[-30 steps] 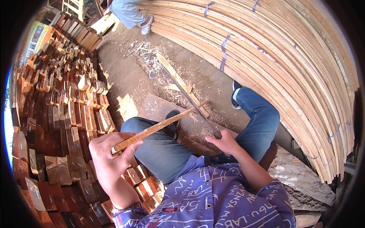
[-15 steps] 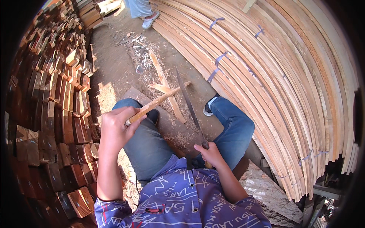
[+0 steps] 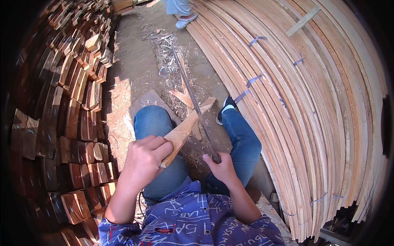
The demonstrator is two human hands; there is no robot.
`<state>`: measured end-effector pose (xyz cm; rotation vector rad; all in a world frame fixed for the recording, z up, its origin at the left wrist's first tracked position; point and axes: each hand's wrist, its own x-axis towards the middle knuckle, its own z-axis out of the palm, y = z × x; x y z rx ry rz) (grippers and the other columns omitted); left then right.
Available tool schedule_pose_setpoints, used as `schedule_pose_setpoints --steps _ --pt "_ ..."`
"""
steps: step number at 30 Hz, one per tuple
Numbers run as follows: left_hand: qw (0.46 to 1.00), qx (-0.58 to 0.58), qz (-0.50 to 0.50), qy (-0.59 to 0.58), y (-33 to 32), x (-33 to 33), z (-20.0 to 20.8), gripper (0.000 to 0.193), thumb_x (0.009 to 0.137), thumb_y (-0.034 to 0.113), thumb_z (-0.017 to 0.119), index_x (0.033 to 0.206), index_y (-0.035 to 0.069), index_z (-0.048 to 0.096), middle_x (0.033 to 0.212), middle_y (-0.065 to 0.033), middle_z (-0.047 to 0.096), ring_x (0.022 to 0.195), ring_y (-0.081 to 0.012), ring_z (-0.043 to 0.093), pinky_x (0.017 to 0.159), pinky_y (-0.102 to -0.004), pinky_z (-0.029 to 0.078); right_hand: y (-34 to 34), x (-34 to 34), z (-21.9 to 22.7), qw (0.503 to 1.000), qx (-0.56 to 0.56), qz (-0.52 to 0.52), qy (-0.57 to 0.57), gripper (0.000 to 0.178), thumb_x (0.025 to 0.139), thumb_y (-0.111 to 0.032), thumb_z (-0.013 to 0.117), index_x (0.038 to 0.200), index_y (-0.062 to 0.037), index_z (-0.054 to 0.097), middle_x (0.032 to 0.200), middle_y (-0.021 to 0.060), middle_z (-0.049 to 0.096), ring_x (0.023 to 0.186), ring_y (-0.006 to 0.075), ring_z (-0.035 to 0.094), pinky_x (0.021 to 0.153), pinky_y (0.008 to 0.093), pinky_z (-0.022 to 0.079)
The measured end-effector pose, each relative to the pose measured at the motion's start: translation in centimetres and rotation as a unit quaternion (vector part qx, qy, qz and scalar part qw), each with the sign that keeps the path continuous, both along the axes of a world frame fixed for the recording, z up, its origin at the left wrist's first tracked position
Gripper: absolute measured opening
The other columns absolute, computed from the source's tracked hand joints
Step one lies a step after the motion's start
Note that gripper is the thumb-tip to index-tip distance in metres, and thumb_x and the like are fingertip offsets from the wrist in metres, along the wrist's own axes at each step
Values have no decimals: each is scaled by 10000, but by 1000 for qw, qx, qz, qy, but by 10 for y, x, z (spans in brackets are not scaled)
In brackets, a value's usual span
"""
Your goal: The person sits on the ground and uses a knife to shave and shape a thin wooden strip. They hold the strip with one hand and the knife with the other, repeatedly scraping the surface to remove thin layers of wood.
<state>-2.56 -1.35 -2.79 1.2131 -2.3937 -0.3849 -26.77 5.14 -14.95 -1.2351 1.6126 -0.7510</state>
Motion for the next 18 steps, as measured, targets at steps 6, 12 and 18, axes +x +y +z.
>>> schedule_pose_setpoints --steps 6,12,18 --pt "999 22 -36 1 14 -9 -4 165 647 76 702 794 64 627 905 -44 675 787 -204 671 615 -319 547 -39 -15 -117 979 65 -13 191 303 865 -257 685 765 29 667 604 166 621 583 303 641 571 417 463" --pt "997 78 4 26 20 -12 -9 256 620 16 797 802 7 617 882 -118 687 768 -291 686 626 -351 541 -43 -44 -138 989 123 -59 60 323 840 -282 711 780 33 673 647 221 617 627 364 645 609 453 471" --pt "985 94 121 78 10 -27 1 245 681 -12 799 809 -5 590 853 -158 687 719 -241 662 626 -312 493 -49 7 -60 998 61 16 1 343 821 -315 729 832 25 686 718 252 631 703 432 630 632 441 488"
